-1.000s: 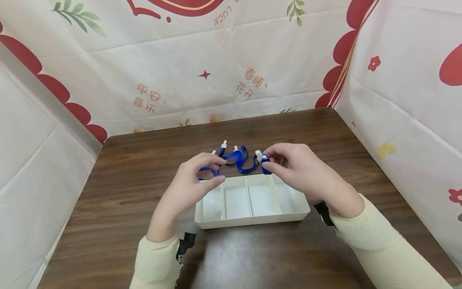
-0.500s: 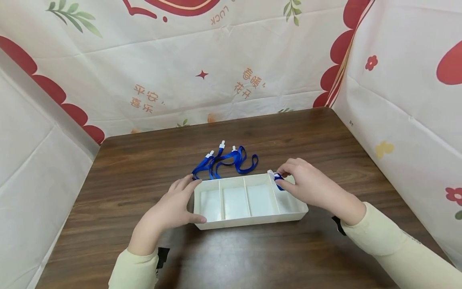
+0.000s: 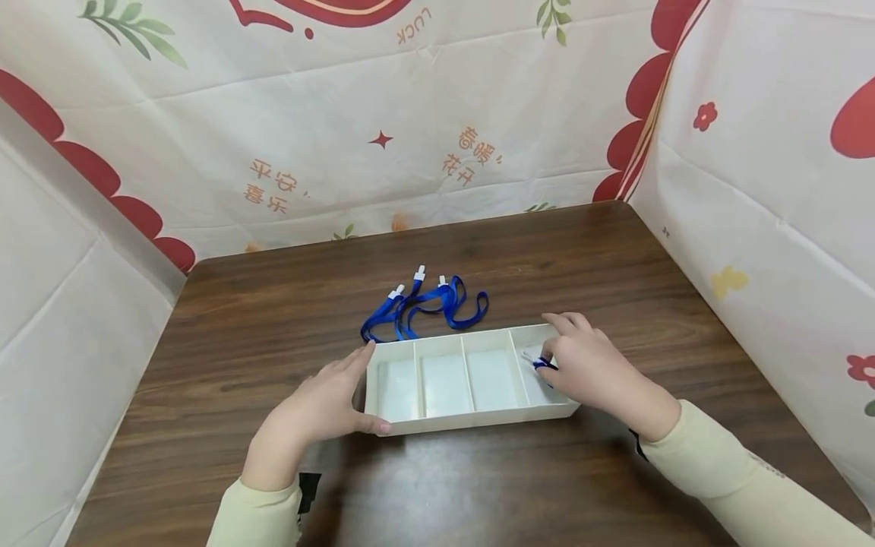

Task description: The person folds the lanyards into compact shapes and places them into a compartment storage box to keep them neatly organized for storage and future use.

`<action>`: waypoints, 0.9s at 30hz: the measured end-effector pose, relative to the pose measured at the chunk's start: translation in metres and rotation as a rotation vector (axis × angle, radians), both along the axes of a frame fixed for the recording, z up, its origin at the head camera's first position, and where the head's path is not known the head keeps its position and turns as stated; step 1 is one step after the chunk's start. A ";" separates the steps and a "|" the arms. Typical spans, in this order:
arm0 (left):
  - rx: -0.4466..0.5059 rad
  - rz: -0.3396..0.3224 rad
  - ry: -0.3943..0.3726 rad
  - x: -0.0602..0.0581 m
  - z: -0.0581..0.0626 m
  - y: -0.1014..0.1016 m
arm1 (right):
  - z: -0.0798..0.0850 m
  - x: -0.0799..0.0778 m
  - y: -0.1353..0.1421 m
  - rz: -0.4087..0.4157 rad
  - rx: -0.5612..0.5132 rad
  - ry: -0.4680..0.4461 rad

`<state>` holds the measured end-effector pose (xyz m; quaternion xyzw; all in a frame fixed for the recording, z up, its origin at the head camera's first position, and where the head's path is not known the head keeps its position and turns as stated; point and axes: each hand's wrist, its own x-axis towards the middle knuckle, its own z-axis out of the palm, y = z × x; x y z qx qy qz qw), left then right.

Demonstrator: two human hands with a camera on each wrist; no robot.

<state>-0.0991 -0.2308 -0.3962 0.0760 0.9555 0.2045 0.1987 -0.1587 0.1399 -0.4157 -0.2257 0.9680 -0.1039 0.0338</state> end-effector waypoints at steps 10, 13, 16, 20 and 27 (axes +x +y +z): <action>0.008 0.043 -0.027 -0.003 0.000 0.003 | -0.007 -0.001 -0.006 0.036 0.119 0.052; 0.017 0.055 -0.022 -0.002 -0.001 0.004 | -0.008 -0.002 -0.008 0.047 0.151 0.045; 0.027 0.063 -0.018 -0.002 -0.002 0.005 | -0.010 -0.002 -0.009 0.052 0.177 0.052; 0.038 0.071 -0.014 -0.003 -0.003 0.004 | -0.011 -0.002 -0.010 0.051 0.203 0.065; 0.067 0.068 -0.019 -0.004 -0.007 0.000 | -0.011 -0.002 -0.012 0.043 0.259 0.044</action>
